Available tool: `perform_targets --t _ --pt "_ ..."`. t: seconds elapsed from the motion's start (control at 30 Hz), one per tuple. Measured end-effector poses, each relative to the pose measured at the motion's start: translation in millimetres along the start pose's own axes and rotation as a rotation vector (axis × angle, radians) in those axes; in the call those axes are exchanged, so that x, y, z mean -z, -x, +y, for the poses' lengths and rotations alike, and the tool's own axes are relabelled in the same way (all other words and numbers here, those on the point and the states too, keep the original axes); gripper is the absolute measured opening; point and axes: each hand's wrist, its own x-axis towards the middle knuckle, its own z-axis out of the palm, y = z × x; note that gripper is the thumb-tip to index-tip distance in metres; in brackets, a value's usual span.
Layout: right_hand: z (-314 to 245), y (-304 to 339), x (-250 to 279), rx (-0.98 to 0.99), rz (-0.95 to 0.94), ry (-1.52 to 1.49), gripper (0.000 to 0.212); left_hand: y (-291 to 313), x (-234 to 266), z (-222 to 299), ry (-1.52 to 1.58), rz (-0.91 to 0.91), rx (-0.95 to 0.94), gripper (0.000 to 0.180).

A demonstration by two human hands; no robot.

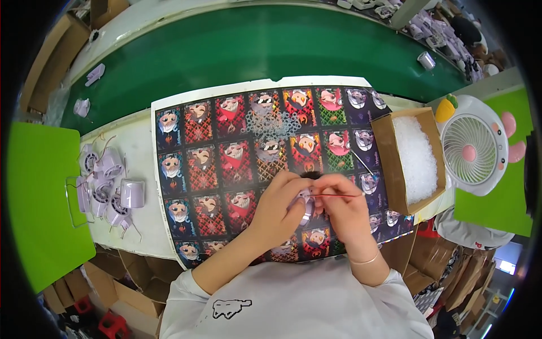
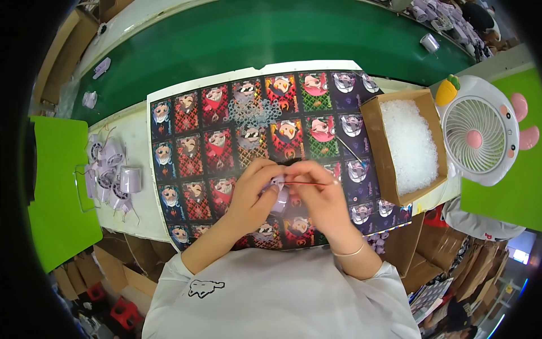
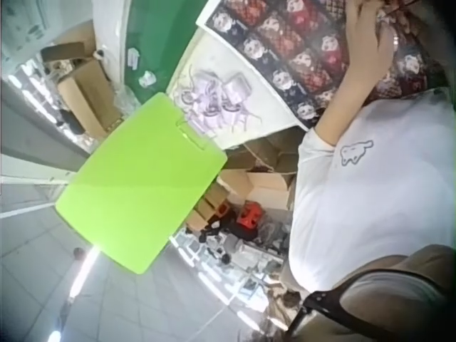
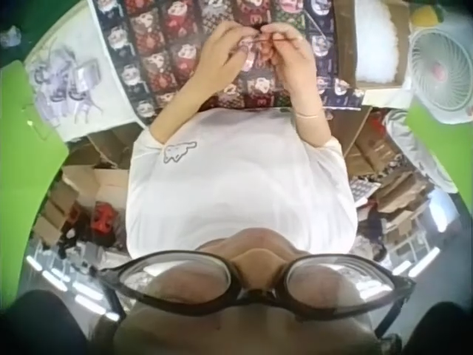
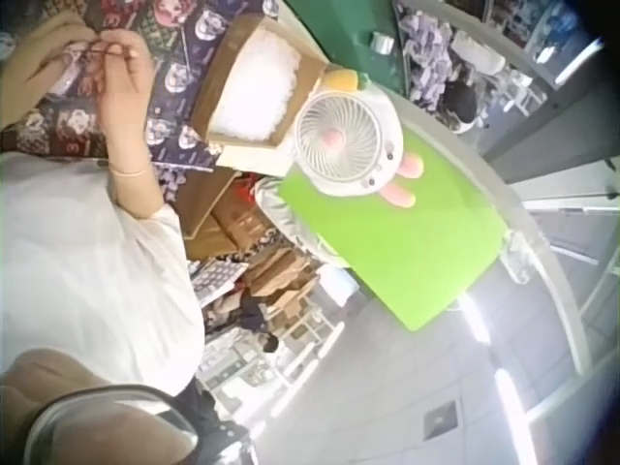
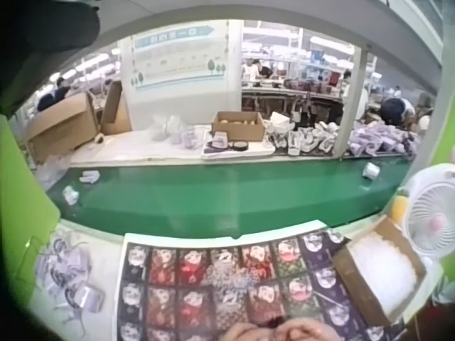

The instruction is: The person tests a portable fan handle with a circuit board, then repeatedly assembles fan head units by inserting wires and small rubber rings into plastic housings by hand.

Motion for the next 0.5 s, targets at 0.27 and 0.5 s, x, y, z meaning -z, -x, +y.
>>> perform_targets --t 0.27,0.5 --pt "-16.7 -3.1 -21.4 0.641 -0.086 0.982 0.026 -1.6 1.4 -7.9 0.035 0.017 -0.071 0.041" --pt "-36.9 -21.5 12.0 0.532 0.319 1.444 0.024 0.4 0.6 -8.7 -0.049 -0.014 -0.092 0.043"
